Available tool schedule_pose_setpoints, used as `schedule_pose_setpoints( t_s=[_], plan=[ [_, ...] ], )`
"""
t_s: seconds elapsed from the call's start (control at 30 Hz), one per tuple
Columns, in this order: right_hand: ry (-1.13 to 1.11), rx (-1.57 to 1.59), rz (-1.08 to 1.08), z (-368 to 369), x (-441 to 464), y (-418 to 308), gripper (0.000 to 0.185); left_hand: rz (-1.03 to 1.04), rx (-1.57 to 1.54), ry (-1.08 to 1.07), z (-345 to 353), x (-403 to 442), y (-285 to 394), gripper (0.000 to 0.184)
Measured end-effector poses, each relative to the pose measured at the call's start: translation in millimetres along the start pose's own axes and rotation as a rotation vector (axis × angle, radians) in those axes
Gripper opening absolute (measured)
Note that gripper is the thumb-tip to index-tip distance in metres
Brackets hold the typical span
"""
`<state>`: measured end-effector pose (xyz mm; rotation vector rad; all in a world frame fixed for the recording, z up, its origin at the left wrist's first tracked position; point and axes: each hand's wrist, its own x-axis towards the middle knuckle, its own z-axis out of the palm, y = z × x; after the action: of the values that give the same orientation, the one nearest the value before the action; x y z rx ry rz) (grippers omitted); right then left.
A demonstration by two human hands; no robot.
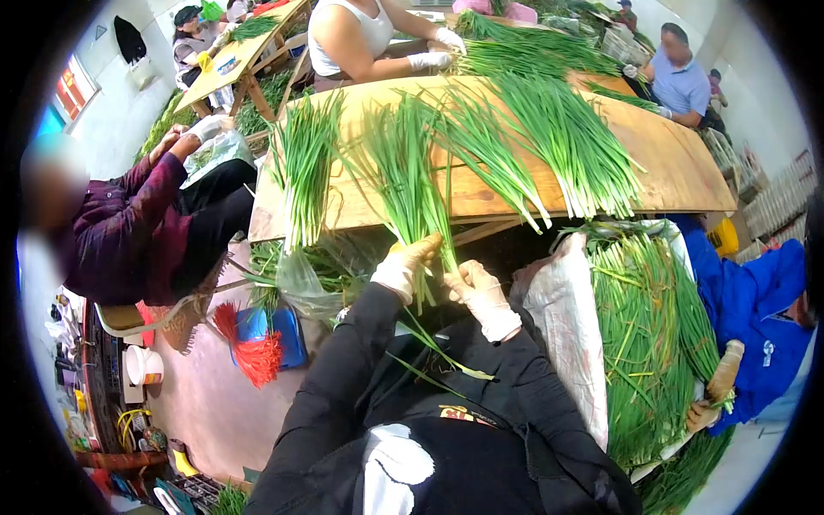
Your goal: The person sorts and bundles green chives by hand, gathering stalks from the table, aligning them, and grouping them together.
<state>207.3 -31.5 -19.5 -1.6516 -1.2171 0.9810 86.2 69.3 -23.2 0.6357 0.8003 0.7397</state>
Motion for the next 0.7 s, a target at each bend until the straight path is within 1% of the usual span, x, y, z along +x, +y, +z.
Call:
schedule_pose_setpoints(
  t_s=[0.03, 0.1, 0.13, 0.17, 0.23, 0.27, 0.33, 0.37, 0.43, 0.47, 0.5, 0.57, 0.6, 0.63, 0.67, 0.7],
  plan=[
    [-0.005, -0.002, 0.001, -1, 2, 4, 0.020, 0.000, -0.004, 0.004, -3, 2, -1, 0.011],
    [-0.096, 0.337, 0.072, -6, 5, 12, 0.016, -0.028, 0.043, 0.049, -9, 6, -3, 0.010],
    [-0.039, 0.384, 0.136, -7, 4, 10, 0.022, -0.012, 0.070, 0.046, -9, 4, -2, 0.015],
    [0.025, 0.458, 0.166, -7, 5, 13, 0.018, -0.013, 0.070, 0.046, -7, 2, -2, 0.015],
    [0.146, 0.562, 0.108, -1, 7, 20, 0.015, 0.006, 0.011, 0.017, -2, -1, -2, 0.020],
    [0.145, 0.561, 0.109, 2, 8, 20, 0.015, -0.031, 0.008, -0.039, -5, 0, -2, 0.021],
    [0.274, 0.731, 0.028, 6, 11, 20, 0.014, -0.054, -0.019, -0.036, -4, -1, 0, 0.020],
    [0.277, 0.731, 0.029, 5, 11, 23, 0.014, -0.076, -0.045, -0.035, -3, -1, 1, 0.019],
    [0.266, 0.919, 0.087, 3, 12, 28, 0.013, -0.090, -0.009, -0.051, -6, 1, 1, 0.019],
    [0.211, 0.821, 0.121, 1, 14, 30, 0.014, -0.081, -0.031, -0.042, -6, 2, 1, 0.019],
    [0.099, 0.730, 0.113, -2, 12, 32, 0.016, -0.071, -0.054, -0.032, -6, 2, 2, 0.020],
    [-0.200, 0.711, 0.193, -10, 18, 34, 0.019, -0.070, -0.041, -0.042, -8, 0, 4, 0.020],
    [-0.243, 0.677, 0.190, -13, 21, 33, 0.023, -0.069, -0.027, -0.053, -8, -1, 6, 0.021],
    [-0.153, 0.599, 0.103, -18, 17, 23, 0.023, -0.066, -0.014, -0.063, -9, -1, 7, 0.022],
    [-0.023, 0.541, -0.024, -19, 17, 16, 0.019, -0.054, -0.004, -0.079, -11, 1, 4, 0.023],
    [0.104, 0.482, -0.149, -19, 15, 9, 0.015, -0.095, -0.027, -0.111, -16, 5, 1, 0.026]
  ],
)
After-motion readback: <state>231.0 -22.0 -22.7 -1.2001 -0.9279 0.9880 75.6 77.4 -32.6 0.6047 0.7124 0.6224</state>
